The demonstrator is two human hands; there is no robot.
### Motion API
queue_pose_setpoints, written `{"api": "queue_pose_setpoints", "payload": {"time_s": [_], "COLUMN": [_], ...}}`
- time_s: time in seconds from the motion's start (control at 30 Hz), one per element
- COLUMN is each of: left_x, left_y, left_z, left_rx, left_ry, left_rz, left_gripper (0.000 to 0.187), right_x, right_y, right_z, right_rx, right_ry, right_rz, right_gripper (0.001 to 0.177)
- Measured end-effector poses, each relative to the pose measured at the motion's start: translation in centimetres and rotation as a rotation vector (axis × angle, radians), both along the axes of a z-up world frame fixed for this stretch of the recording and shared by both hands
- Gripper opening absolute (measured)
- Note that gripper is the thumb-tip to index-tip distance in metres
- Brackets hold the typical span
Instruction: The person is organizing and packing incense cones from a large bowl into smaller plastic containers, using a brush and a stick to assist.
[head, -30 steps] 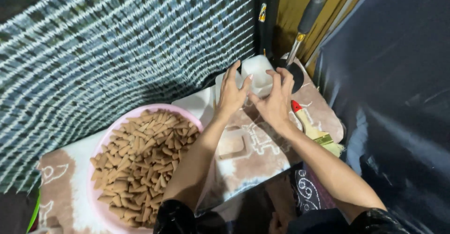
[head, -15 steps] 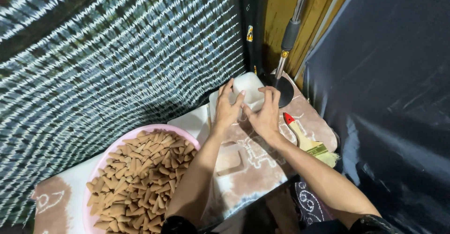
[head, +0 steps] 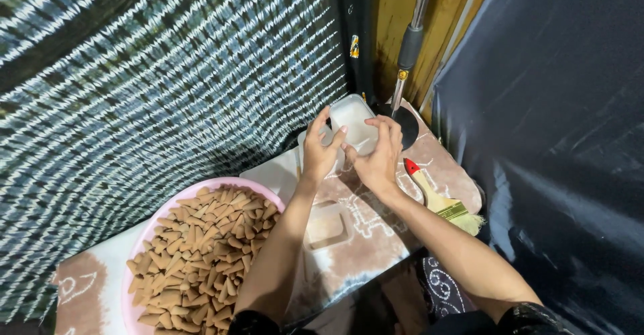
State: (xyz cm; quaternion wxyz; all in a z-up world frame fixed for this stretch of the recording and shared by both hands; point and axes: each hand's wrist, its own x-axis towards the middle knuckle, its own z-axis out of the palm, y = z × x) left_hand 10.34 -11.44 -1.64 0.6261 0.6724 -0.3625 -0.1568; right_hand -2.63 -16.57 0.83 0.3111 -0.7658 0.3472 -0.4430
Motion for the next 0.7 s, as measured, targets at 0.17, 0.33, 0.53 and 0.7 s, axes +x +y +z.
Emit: {"api": "queue_pose_setpoints", "payload": {"time_s": [0.17,0.33,0.53,0.7], "left_x": [-0.6,-2.4,-5.5,-7.4], "left_y": [1.0,4.0,11.5,16.0], "left_z": [1.8,4.9,6.7,4.7], "left_rx": [-0.106,-0.214,-0.152,0.058], "left_ry": [0.014,-0.013,-0.053,-0.213], "left_rz": [0.002,-0.001,-0.092,-0.265], "left_gripper": [0.070,0.071,0.086,0.110], "right_x": [-0.9,-3.5,-8.9,-12.7], "right_y": [0.3,1.7,3.0,1.8], "right_z": [1.2,4.3,5.2,2.7], "right_rx": [-0.025,-0.035,0.113,0.298], "right_ry": [-0.120,-0.225,-0.115,-0.039], "right_rz": [0.056,0.170,0.431,0.797], "right_gripper": [0.065,0.063,0.071,0.072]}}
